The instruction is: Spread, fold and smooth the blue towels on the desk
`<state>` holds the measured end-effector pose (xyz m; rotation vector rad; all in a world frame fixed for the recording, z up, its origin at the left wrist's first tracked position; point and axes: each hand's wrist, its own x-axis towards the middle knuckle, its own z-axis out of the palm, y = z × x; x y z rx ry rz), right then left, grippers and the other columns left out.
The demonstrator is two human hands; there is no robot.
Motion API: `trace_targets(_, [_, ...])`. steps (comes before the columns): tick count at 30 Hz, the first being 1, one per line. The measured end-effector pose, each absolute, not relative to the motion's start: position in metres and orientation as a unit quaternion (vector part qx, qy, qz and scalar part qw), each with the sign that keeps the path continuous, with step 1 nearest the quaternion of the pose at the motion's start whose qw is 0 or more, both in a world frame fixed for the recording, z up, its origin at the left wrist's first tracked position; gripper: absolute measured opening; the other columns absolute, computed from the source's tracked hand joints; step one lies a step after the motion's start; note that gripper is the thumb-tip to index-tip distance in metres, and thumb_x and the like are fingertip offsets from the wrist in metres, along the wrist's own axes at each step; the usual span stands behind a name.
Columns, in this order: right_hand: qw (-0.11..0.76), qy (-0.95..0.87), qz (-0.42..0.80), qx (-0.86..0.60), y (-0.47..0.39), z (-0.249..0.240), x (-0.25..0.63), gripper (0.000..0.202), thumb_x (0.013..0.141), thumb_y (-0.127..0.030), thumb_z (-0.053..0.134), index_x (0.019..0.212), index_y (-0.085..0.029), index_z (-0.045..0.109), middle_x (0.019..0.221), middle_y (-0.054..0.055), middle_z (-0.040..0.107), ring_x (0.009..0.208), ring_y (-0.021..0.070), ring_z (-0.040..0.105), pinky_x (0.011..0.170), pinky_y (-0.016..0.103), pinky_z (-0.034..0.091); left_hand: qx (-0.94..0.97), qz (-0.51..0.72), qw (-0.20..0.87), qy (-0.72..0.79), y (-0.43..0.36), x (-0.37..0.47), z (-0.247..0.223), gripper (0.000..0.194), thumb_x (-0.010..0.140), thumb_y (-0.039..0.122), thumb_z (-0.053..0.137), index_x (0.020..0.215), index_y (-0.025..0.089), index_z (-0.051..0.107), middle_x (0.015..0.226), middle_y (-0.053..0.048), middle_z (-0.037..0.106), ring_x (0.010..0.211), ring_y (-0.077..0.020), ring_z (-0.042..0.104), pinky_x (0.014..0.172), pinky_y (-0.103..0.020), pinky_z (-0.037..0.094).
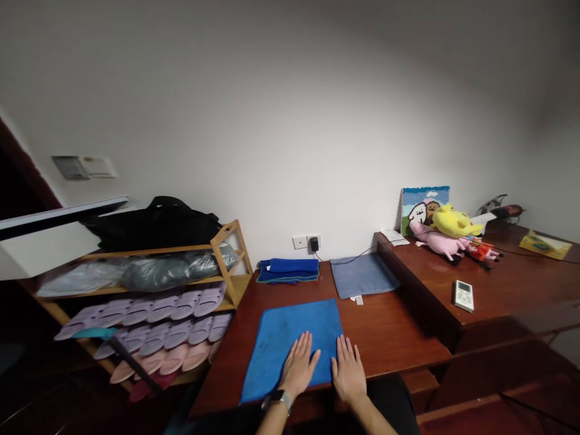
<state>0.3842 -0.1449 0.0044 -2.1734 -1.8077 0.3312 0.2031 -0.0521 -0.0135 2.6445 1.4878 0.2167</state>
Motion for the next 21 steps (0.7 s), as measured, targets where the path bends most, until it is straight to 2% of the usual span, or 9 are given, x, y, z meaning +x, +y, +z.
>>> trace_targets(9, [0.125, -0.631, 0.114, -0.757, -0.147, 0.001, 0.387, 0.068, 0.104, -0.046, 0.019, 0.165, -0.016, 0.022, 0.172, 0.001, 0.014, 0.161, 0.0231, 0.010, 0.131, 0.044, 0.005, 0.786, 0.072, 0.015, 0.614, -0.038, 0.070, -0.014, 0.083, 0.103, 0.065, 0.017, 0.163, 0.010, 0.028, 0.170, -0.012, 0.023, 0.159, -0.0256, 0.020, 0.130, -0.048, 0.022])
trace_targets(15, [0.105, -0.632, 0.136, -0.755, -0.134, 0.003, 0.394, 0.069, 0.104, -0.048, 0.017, 0.165, -0.016, 0.023, 0.172, 0.001, 0.018, 0.160, 0.0228, 0.015, 0.130, 0.044, 0.010, 0.786, 0.096, 0.002, 0.611, -0.041, 0.065, -0.020, 0.080, 0.103, 0.064, 0.019, 0.163, 0.013, 0.030, 0.170, -0.011, 0.027, 0.159, -0.0263, 0.021, 0.129, -0.048, 0.024])
trace_targets(21, [0.106, -0.635, 0.131, -0.754, -0.089, 0.028, 0.401, 0.068, 0.104, -0.042, 0.013, 0.165, -0.014, 0.020, 0.173, 0.001, 0.017, 0.161, 0.0216, 0.013, 0.130, 0.042, 0.010, 0.788, 0.094, 0.010, 0.609, -0.044, 0.067, -0.017, 0.080, 0.103, 0.065, 0.018, 0.163, 0.014, 0.029, 0.171, -0.010, 0.025, 0.159, -0.0251, 0.020, 0.130, -0.048, 0.023])
